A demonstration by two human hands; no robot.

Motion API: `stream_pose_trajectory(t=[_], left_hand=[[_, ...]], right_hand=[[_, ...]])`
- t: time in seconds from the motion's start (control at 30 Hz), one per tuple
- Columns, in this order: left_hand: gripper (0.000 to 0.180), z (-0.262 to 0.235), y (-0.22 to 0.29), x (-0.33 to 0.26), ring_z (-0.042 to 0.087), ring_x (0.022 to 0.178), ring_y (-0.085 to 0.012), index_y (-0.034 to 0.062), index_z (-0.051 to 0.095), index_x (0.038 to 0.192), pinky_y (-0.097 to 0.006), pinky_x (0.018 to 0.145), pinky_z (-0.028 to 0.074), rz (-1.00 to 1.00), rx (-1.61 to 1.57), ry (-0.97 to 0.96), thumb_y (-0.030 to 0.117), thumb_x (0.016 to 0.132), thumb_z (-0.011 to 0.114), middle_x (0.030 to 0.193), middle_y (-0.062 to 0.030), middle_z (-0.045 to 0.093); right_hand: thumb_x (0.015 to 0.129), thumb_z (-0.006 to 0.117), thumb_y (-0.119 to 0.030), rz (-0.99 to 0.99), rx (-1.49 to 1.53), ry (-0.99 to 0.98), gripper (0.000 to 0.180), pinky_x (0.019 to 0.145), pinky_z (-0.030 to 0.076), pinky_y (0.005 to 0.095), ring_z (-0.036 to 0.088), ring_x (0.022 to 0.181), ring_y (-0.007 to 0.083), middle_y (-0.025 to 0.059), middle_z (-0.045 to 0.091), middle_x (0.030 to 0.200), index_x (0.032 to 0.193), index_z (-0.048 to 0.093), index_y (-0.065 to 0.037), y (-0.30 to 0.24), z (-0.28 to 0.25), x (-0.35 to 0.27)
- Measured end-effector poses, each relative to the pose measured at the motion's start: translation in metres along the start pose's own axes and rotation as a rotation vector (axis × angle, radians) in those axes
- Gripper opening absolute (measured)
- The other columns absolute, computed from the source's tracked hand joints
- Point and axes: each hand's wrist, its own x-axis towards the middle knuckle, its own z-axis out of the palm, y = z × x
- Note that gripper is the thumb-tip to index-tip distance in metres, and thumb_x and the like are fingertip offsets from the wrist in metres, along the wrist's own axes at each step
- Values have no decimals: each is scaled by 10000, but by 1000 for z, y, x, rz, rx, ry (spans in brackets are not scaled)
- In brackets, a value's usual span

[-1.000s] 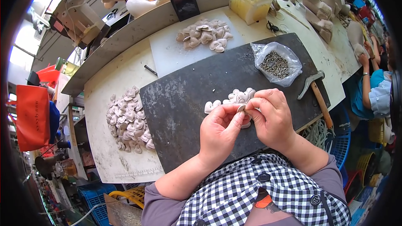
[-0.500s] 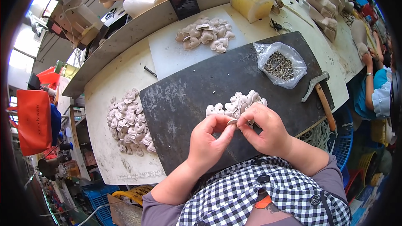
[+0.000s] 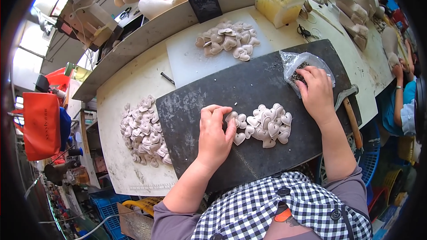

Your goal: Manually assembling heart-shaped shoe ornaments by inserting small metal studs through pre-punched holes.

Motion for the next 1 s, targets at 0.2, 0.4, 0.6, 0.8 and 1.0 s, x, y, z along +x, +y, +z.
stream_pose_trajectory(t=[0.2, 0.4, 0.6, 0.8, 1.0], left_hand=[[266, 16, 6, -5, 578, 962, -254, 30, 632, 1202, -329, 810, 500, 151, -57, -172, 62, 938, 618, 1124, -130, 556], [234, 6, 1, 60, 599, 762, -229, 23, 638, 1135, -346, 740, 511, 123, -83, -28, 130, 929, 660, 1041, -141, 602], [239, 12, -46, 165, 607, 901, -311, 35, 649, 1080, -415, 825, 502, 178, 263, 354, 148, 882, 721, 1010, -137, 600], [297, 15, -56, 178, 604, 990, -357, 29, 645, 1077, -443, 877, 495, 149, 311, 302, 176, 846, 761, 1021, -150, 612], [252, 6, -19, 120, 673, 881, -147, -54, 576, 1212, -273, 794, 575, -189, -757, 40, 41, 979, 591, 1063, -100, 665]], right_hand=[[823, 741, -137, 23, 103, -84, 120, 828, 457, 409, 585, 896, 284, 61, 640, 914, 910, 679, -82, 0, 5, 4], [791, 777, -144, 62, 156, 9, 140, 776, 466, 405, 595, 842, 283, 59, 650, 858, 865, 675, -83, 6, 6, -1], [807, 763, -106, 17, 200, 116, 124, 774, 493, 402, 620, 845, 287, 71, 677, 877, 899, 689, -69, 3, 9, 4], [808, 730, -3, -1, 365, 143, 144, 789, 515, 382, 635, 869, 294, 89, 687, 914, 939, 694, -54, 8, 7, 0], [793, 724, 22, 5, 343, 144, 159, 784, 519, 383, 638, 875, 297, 97, 679, 925, 931, 694, -51, 8, 1, 1]])
